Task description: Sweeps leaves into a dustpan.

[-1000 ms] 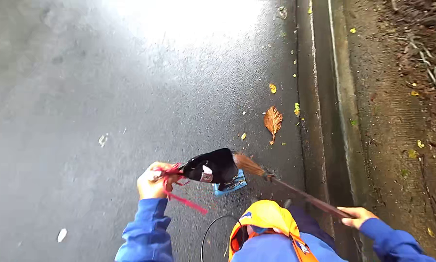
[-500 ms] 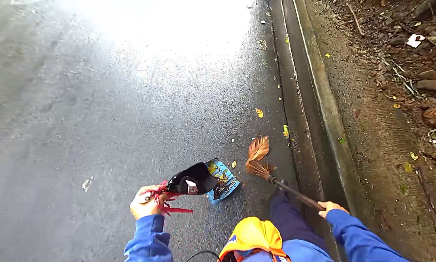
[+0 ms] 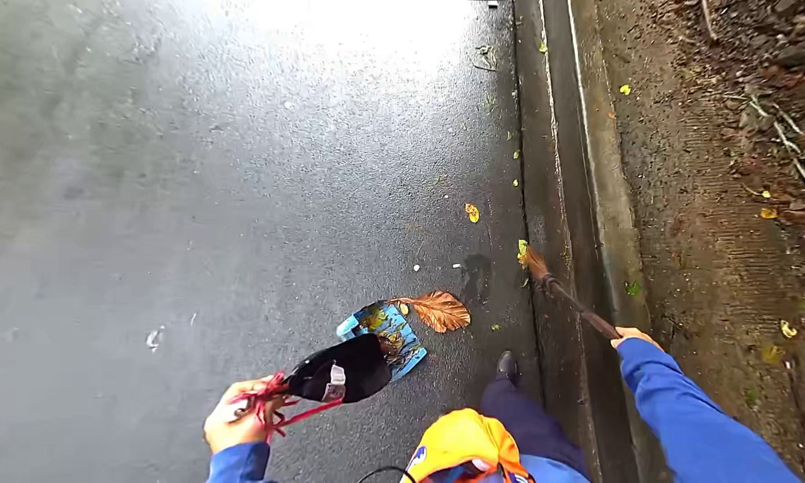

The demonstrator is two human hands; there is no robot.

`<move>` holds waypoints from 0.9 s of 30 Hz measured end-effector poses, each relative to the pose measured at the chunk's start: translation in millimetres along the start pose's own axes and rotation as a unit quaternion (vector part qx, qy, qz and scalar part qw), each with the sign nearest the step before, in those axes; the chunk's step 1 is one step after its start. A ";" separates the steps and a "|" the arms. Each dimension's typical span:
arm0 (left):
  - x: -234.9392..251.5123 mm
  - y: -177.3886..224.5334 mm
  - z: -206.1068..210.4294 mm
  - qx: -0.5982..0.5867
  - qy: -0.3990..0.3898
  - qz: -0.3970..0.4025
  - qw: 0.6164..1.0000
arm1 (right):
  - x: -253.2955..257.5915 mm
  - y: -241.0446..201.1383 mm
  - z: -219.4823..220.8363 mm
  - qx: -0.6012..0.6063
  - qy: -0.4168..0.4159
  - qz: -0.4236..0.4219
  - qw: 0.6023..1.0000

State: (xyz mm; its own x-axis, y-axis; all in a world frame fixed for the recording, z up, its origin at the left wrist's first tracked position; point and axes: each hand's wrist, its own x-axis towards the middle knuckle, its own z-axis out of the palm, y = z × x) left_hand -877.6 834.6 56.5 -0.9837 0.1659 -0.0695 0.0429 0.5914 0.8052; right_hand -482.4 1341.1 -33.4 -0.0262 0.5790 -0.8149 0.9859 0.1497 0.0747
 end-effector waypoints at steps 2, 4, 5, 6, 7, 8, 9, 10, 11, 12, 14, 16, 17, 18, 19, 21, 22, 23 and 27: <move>3.1 4.8 4.8 -0.008 0.004 -0.001 1.000 | -28.4 8.0 -23.9 -0.005 -0.024 -0.044 0.999; 3.3 2.9 9.3 -0.015 0.000 -0.023 1.000 | -49.8 42.9 -50.9 0.042 -0.023 -0.052 0.998; 2.7 4.5 11.7 -0.018 0.000 -0.038 0.999 | -53.2 61.4 -60.2 0.067 -0.013 -0.047 0.997; 3.5 7.4 13.6 -0.016 0.006 -0.044 0.999 | -54.0 74.6 -66.6 0.072 0.001 -0.041 0.997; 6.2 10.7 14.4 -0.010 0.014 -0.044 0.999 | -54.3 80.6 -69.6 0.062 0.014 -0.032 0.997; 10.1 13.6 14.4 -0.006 0.019 -0.043 0.999 | -56.4 77.8 -71.1 0.053 0.019 -0.021 0.998; 13.9 15.9 15.1 -0.006 0.020 -0.041 0.999 | -58.1 68.8 -71.7 0.040 0.021 -0.008 0.999; 16.7 16.0 16.2 -0.010 0.017 -0.036 0.999 | -58.4 54.5 -71.1 0.024 0.021 0.007 0.999; 18.3 13.9 16.8 -0.012 0.010 -0.025 1.000 | -54.4 37.4 -67.9 0.011 0.018 0.024 0.999; 18.5 11.8 17.3 -0.013 0.002 -0.014 1.000 | -44.3 20.7 -60.7 0.004 0.018 0.036 0.999; 14.3 12.9 19.1 -0.005 -0.006 0.003 1.000 | -22.9 -8.8 -41.1 0.000 0.014 0.045 0.999; 9.1 17.3 22.8 -0.010 0.001 0.005 1.000 | -18.8 -26.1 -35.3 -0.023 0.000 0.020 1.000; 8.9 17.4 21.6 -0.007 0.004 0.010 1.000 | -28.3 -28.0 -36.7 -0.034 -0.011 0.004 0.999; 8.5 16.3 20.9 -0.010 0.006 0.014 1.000 | -39.8 -23.1 -41.8 -0.042 -0.010 -0.008 0.999; 8.0 14.1 21.0 -0.016 0.008 0.018 1.000 | -50.2 -12.6 -50.7 -0.041 -0.002 -0.017 0.999; 6.8 9.7 20.9 -0.031 0.004 0.018 0.999 | -57.6 16.7 -68.1 -0.013 0.029 -0.031 0.999; 5.6 7.5 20.8 -0.037 0.002 0.018 0.999 | -59.8 24.3 -77.9 -0.015 0.042 -0.027 0.999; 5.4 4.7 19.9 -0.040 0.002 0.026 0.999 | -62.7 22.2 -87.7 -0.024 0.051 -0.017 0.998; 4.4 8.7 16.9 -0.029 0.012 0.031 0.999 | -51.9 -44.8 -82.7 -0.074 0.082 0.013 0.994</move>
State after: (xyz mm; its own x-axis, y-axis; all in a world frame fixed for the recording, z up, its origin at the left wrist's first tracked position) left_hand -878.6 853.8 53.3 -0.9834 0.1815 -0.0041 0.0951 0.5342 0.8400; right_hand -538.9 1370.6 53.1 -0.0395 0.7049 -0.7082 0.9520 0.2419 0.1877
